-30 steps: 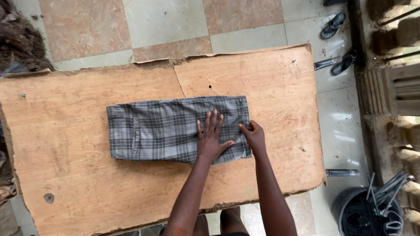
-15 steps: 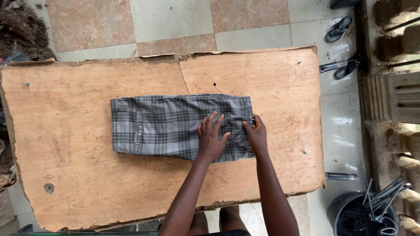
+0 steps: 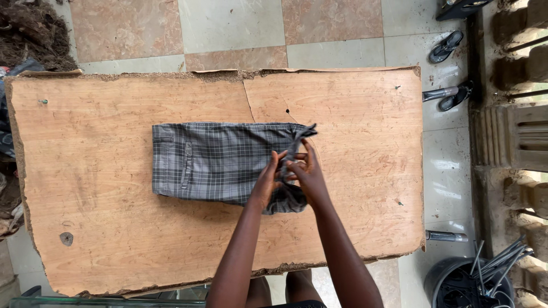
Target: The person folds a pair of plaid shorts by smoothing them on a board, folding them in half lengthwise, and then rolling or folding them into a compact bundle. The person then places the folded shorts into a suitcase already packed with other clothes.
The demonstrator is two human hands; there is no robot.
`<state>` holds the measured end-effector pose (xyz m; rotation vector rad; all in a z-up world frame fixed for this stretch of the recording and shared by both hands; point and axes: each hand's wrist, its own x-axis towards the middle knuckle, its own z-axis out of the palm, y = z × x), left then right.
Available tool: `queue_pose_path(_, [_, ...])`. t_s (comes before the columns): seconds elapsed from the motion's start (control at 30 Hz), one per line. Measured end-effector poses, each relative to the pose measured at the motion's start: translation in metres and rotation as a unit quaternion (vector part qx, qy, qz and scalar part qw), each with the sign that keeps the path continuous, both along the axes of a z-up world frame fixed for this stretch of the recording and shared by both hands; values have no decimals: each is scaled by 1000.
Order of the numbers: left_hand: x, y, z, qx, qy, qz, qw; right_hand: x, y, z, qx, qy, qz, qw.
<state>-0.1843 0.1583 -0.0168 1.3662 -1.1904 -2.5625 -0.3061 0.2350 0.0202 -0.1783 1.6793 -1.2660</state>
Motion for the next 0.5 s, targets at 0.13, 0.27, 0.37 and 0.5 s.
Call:
queue_pose_path(0.13, [26, -19, -7, 51, -49, 45, 996, 26, -8, -6, -77, -63, 47, 994])
queue_pose_path(0.27, [51, -40, -28, -12, -117, 51, 992, 54, -7, -12, -58, -9, 185, 981])
queue_pose_path(0.37, [58, -46, -42, -27, -116, 74, 990, 75, 1, -18, 17, 15, 277, 960])
queue_pose_path(0.5, [57, -50, -50, -79, -162, 48, 982, 108, 11, -30, 8, 100, 313, 944])
